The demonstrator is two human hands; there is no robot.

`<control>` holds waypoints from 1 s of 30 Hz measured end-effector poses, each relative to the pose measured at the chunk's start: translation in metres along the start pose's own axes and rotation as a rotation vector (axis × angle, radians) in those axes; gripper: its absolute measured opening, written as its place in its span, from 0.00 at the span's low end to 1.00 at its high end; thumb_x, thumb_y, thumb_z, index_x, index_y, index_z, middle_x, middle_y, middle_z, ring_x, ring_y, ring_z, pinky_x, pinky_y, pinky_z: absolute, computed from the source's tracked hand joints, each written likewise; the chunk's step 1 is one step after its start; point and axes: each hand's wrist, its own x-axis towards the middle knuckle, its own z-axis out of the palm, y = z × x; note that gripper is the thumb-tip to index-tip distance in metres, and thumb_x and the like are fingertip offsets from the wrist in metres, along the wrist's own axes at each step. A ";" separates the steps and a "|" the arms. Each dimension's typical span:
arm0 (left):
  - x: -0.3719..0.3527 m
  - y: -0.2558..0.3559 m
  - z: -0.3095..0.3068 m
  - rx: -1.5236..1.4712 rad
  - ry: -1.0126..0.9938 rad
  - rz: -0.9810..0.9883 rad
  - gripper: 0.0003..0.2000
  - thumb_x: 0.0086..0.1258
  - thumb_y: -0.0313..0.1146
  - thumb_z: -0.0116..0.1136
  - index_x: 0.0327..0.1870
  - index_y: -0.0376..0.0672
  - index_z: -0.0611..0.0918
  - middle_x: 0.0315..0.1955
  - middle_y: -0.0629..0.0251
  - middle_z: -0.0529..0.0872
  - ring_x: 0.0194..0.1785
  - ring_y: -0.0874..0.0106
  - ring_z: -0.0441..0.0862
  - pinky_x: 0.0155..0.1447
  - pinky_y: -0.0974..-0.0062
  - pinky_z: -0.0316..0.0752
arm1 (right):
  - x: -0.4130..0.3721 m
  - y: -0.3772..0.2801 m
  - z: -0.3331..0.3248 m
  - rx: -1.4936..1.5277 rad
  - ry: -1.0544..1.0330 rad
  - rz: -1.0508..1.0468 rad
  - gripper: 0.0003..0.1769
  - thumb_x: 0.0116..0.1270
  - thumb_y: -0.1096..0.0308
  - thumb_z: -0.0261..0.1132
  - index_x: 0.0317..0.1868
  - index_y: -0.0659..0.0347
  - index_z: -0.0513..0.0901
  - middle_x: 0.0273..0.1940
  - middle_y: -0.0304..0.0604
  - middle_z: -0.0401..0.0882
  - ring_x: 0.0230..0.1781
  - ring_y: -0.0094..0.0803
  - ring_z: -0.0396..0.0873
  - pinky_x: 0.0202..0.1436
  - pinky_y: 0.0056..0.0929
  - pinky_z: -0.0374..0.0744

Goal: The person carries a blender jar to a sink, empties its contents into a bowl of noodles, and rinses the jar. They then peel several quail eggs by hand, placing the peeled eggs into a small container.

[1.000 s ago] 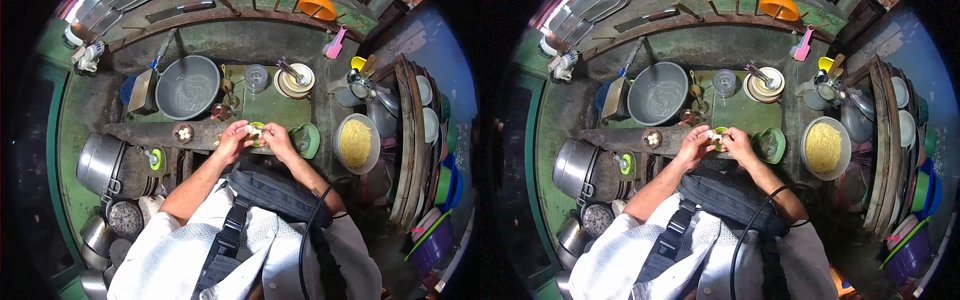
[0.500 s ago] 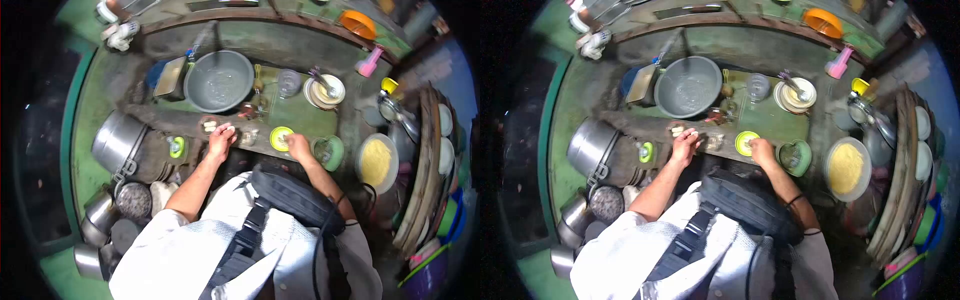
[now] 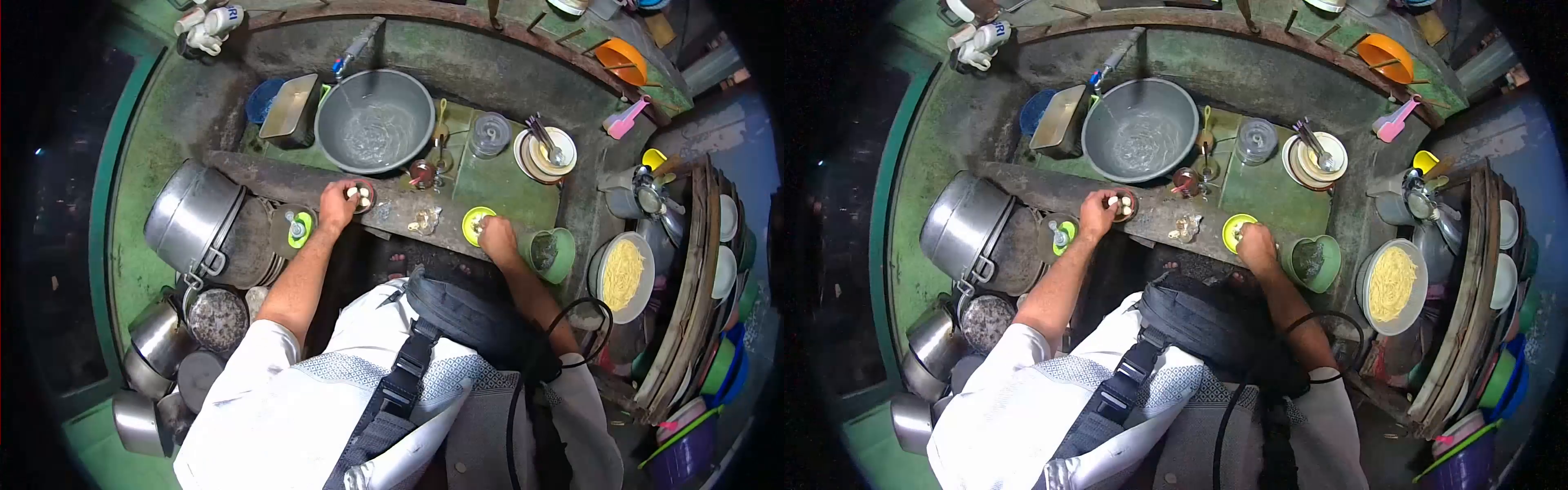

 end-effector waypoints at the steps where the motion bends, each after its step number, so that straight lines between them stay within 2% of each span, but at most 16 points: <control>1: -0.001 0.001 0.000 0.069 0.038 0.081 0.11 0.56 0.29 0.65 0.40 0.38 0.82 0.37 0.54 0.82 0.43 0.57 0.80 0.50 0.65 0.75 | 0.000 0.000 0.001 -0.005 0.000 0.009 0.11 0.59 0.66 0.59 0.34 0.65 0.83 0.37 0.59 0.81 0.38 0.55 0.80 0.44 0.50 0.78; 4: -0.009 0.007 0.005 0.113 0.056 0.166 0.10 0.56 0.29 0.63 0.40 0.40 0.83 0.39 0.53 0.82 0.49 0.56 0.78 0.54 0.63 0.73 | 0.002 0.003 0.006 0.002 -0.025 0.082 0.10 0.58 0.66 0.59 0.34 0.64 0.83 0.38 0.59 0.80 0.39 0.54 0.81 0.44 0.50 0.78; 6: -0.023 0.014 0.012 0.057 0.031 0.422 0.11 0.59 0.29 0.63 0.42 0.40 0.82 0.40 0.54 0.82 0.43 0.58 0.81 0.49 0.66 0.76 | 0.000 0.005 0.009 -0.058 0.030 0.050 0.11 0.58 0.65 0.59 0.34 0.63 0.83 0.37 0.59 0.80 0.38 0.54 0.81 0.44 0.50 0.78; 8: -0.043 0.043 0.018 -0.072 -0.229 0.397 0.11 0.59 0.30 0.64 0.43 0.40 0.82 0.41 0.55 0.82 0.45 0.58 0.80 0.51 0.66 0.75 | -0.002 0.004 0.009 0.011 0.112 0.043 0.11 0.58 0.64 0.60 0.33 0.63 0.83 0.37 0.58 0.81 0.38 0.54 0.81 0.44 0.50 0.78; 10: -0.052 0.065 0.035 -0.054 -0.344 0.526 0.12 0.60 0.31 0.64 0.45 0.41 0.82 0.41 0.56 0.82 0.48 0.58 0.79 0.54 0.65 0.73 | -0.002 0.007 0.012 0.077 0.192 0.035 0.11 0.58 0.63 0.60 0.33 0.63 0.83 0.36 0.57 0.81 0.37 0.54 0.81 0.44 0.49 0.78; 12: -0.055 0.075 0.055 -0.051 -0.404 0.511 0.16 0.59 0.33 0.65 0.49 0.43 0.81 0.46 0.57 0.79 0.53 0.57 0.76 0.58 0.64 0.71 | -0.001 0.010 0.015 0.001 0.102 -0.002 0.11 0.57 0.63 0.61 0.30 0.65 0.82 0.31 0.58 0.80 0.32 0.55 0.80 0.40 0.50 0.78; 14: -0.056 0.096 0.060 0.134 -0.392 0.468 0.17 0.59 0.35 0.65 0.49 0.46 0.81 0.48 0.53 0.77 0.54 0.54 0.74 0.59 0.62 0.70 | -0.005 0.012 0.011 -0.028 0.086 -0.001 0.12 0.57 0.63 0.61 0.31 0.65 0.82 0.33 0.59 0.80 0.34 0.54 0.80 0.40 0.51 0.78; 15: -0.053 0.092 0.067 0.227 -0.450 0.462 0.24 0.55 0.34 0.68 0.55 0.46 0.77 0.49 0.51 0.76 0.55 0.51 0.73 0.61 0.61 0.69 | -0.007 0.012 0.009 0.005 0.117 0.000 0.12 0.58 0.62 0.61 0.32 0.64 0.81 0.34 0.58 0.80 0.35 0.54 0.80 0.42 0.50 0.78; 16: -0.051 0.089 0.071 0.225 -0.448 0.463 0.24 0.55 0.34 0.68 0.55 0.46 0.77 0.49 0.51 0.76 0.55 0.51 0.73 0.61 0.61 0.69 | -0.007 0.012 0.010 0.039 0.149 -0.001 0.13 0.58 0.60 0.61 0.33 0.63 0.81 0.34 0.56 0.80 0.37 0.54 0.80 0.44 0.48 0.78; 17: -0.049 0.085 0.074 0.200 -0.492 0.402 0.29 0.53 0.33 0.69 0.58 0.44 0.73 0.51 0.50 0.74 0.57 0.51 0.71 0.62 0.61 0.68 | -0.010 -0.002 -0.011 -0.021 -0.017 0.067 0.11 0.58 0.63 0.61 0.34 0.62 0.80 0.35 0.55 0.79 0.39 0.53 0.79 0.45 0.47 0.78; 19: -0.047 0.078 0.079 0.142 -0.504 0.358 0.39 0.47 0.31 0.73 0.63 0.40 0.66 0.52 0.47 0.73 0.60 0.50 0.69 0.65 0.61 0.66 | -0.012 -0.006 -0.014 0.014 0.017 -0.023 0.10 0.58 0.65 0.61 0.35 0.62 0.80 0.36 0.55 0.79 0.39 0.53 0.79 0.45 0.47 0.78; 22: -0.052 0.070 0.086 0.151 -0.526 0.296 0.38 0.46 0.30 0.72 0.62 0.40 0.68 0.53 0.47 0.74 0.60 0.50 0.70 0.65 0.61 0.65 | -0.003 -0.017 0.003 0.134 0.113 -0.207 0.11 0.58 0.68 0.60 0.40 0.60 0.81 0.38 0.54 0.78 0.41 0.52 0.78 0.45 0.47 0.77; 24: -0.052 0.066 0.095 0.211 -0.430 0.373 0.33 0.47 0.28 0.71 0.58 0.39 0.71 0.49 0.47 0.77 0.57 0.51 0.72 0.63 0.60 0.67 | 0.010 -0.030 0.011 0.234 -0.031 -0.531 0.14 0.58 0.67 0.60 0.44 0.58 0.81 0.40 0.55 0.78 0.44 0.52 0.77 0.48 0.47 0.76; 26: -0.048 0.065 0.102 0.238 -0.481 0.243 0.27 0.51 0.28 0.66 0.55 0.38 0.74 0.50 0.45 0.77 0.56 0.49 0.73 0.61 0.59 0.69 | 0.020 -0.043 0.029 0.163 -0.078 -0.536 0.14 0.57 0.68 0.60 0.45 0.58 0.81 0.41 0.56 0.77 0.46 0.53 0.76 0.50 0.47 0.75; 29: -0.042 0.053 0.110 0.177 -0.543 0.254 0.15 0.54 0.26 0.56 0.44 0.38 0.79 0.40 0.42 0.82 0.48 0.47 0.78 0.54 0.57 0.73 | 0.033 -0.061 0.029 0.039 -0.280 -0.547 0.14 0.60 0.67 0.59 0.45 0.58 0.82 0.48 0.61 0.74 0.50 0.57 0.73 0.54 0.48 0.73; 30: -0.043 0.049 0.114 0.153 -0.520 0.218 0.14 0.52 0.27 0.57 0.42 0.39 0.80 0.41 0.45 0.83 0.47 0.48 0.79 0.53 0.57 0.74 | 0.033 -0.058 0.051 0.143 -0.102 -0.498 0.10 0.57 0.66 0.60 0.37 0.61 0.83 0.41 0.59 0.76 0.43 0.56 0.76 0.48 0.48 0.75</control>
